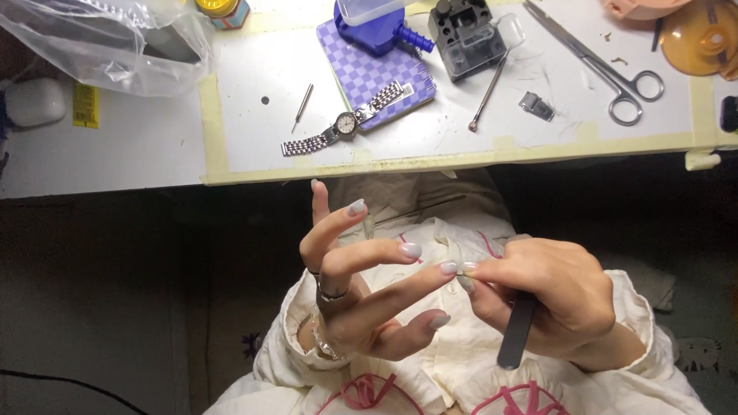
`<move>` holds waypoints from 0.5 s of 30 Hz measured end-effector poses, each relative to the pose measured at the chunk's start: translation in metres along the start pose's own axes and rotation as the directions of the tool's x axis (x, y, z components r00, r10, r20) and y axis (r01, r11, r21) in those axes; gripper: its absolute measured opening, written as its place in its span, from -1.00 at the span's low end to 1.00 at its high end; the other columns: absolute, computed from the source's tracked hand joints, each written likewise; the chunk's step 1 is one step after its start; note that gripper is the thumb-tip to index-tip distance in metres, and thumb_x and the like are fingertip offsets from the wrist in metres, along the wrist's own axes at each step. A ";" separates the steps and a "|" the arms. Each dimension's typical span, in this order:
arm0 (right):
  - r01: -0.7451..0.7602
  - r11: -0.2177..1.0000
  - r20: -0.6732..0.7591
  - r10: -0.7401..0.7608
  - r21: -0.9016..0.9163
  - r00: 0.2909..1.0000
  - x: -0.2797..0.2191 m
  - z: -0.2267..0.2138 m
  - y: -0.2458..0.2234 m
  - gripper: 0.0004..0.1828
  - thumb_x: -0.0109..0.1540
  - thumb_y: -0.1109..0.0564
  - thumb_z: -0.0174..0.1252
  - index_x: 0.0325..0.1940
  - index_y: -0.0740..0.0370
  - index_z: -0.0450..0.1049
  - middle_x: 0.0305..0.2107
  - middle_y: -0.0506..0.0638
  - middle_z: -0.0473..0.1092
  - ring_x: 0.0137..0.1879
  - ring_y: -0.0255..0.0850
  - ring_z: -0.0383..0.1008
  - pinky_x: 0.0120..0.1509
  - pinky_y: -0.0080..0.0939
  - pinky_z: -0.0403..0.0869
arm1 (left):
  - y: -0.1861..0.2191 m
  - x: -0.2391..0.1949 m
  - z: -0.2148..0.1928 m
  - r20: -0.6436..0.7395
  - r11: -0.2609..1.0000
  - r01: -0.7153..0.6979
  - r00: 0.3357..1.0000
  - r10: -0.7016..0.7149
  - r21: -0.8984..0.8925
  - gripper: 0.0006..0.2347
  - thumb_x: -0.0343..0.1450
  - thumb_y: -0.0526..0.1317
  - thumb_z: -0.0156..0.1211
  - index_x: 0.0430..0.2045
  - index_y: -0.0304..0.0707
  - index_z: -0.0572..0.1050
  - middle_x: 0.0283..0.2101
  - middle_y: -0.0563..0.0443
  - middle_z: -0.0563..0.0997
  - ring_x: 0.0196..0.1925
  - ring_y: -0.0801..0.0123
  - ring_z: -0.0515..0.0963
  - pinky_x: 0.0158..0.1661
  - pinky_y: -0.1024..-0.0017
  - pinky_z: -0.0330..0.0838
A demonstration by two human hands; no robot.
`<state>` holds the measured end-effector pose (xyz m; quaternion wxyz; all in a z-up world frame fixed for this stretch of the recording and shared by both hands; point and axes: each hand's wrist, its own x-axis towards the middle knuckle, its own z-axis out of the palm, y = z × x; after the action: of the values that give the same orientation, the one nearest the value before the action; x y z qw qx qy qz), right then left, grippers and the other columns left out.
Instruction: The person uses tweezers to handle a small metal pin and a watch band on a cluttered desk. They then use a nail file to shape the pin and apply a liquid from a white bottle to the pin before continuing to manipulate it with their fingers.
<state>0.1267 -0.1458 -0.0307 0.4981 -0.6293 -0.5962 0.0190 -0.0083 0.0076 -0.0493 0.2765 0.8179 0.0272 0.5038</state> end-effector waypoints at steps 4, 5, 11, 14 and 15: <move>0.025 1.000 0.044 -0.025 -0.001 0.999 -0.005 -0.003 0.003 -0.85 0.19 0.24 0.22 -0.20 0.35 0.45 -0.66 0.00 0.30 -0.63 -0.19 0.18 -0.48 -0.22 0.23 | 0.000 -0.003 0.002 -0.021 1.000 0.027 0.999 -0.027 -0.010 -0.79 0.46 0.01 0.09 -0.36 0.09 0.67 -0.13 0.16 0.39 0.22 0.22 0.25 0.45 -0.18 -0.07; 0.022 0.997 0.094 -0.015 -0.073 0.995 -0.011 -0.005 0.007 -0.84 0.20 0.20 0.22 -0.15 0.25 0.46 -0.65 -0.03 0.27 -0.61 -0.17 0.20 -0.44 -0.21 0.27 | 0.000 -0.003 0.003 -0.036 0.997 0.066 0.997 -0.067 -0.030 -0.85 0.46 -0.02 0.14 -0.36 0.12 0.65 -0.12 0.17 0.37 0.24 0.22 0.25 0.47 -0.16 -0.03; 0.231 0.968 0.140 -0.216 -0.100 0.966 -0.009 -0.009 0.009 -0.78 0.26 0.23 0.20 -0.04 0.34 0.42 -0.61 -0.06 0.33 -0.58 -0.23 0.24 -0.42 -0.23 0.27 | -0.008 -0.002 0.004 0.028 0.941 0.142 0.990 -0.140 -0.306 -0.96 0.41 -0.12 0.32 -0.34 0.13 0.62 -0.09 0.11 0.38 0.29 0.14 0.27 0.50 -0.09 0.07; 0.269 0.961 0.168 -0.256 -0.060 0.952 -0.009 -0.010 0.011 -0.75 0.27 0.22 0.20 -0.02 0.37 0.39 -0.60 -0.05 0.36 -0.56 -0.22 0.27 -0.41 -0.23 0.27 | -0.011 -0.004 0.008 0.051 0.902 0.152 0.988 -0.144 -0.404 -0.93 0.38 -0.10 0.37 -0.32 0.13 0.63 -0.08 0.08 0.40 0.30 0.14 0.29 0.50 -0.03 0.10; 0.273 0.961 0.175 -0.261 -0.048 0.949 -0.009 -0.011 0.012 -0.75 0.27 0.19 0.19 -0.02 0.37 0.38 -0.60 -0.05 0.35 -0.56 -0.22 0.28 -0.40 -0.23 0.29 | -0.012 -0.006 0.009 0.051 0.886 0.159 0.987 -0.152 -0.436 -0.90 0.37 -0.07 0.39 -0.32 0.15 0.63 -0.09 0.06 0.41 0.28 0.13 0.32 0.49 -0.03 0.13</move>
<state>0.1391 -0.1570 -0.0381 0.4213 -0.5566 -0.7158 -0.0171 -0.0008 0.0118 -0.0623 0.4933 0.7334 -0.0239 0.4671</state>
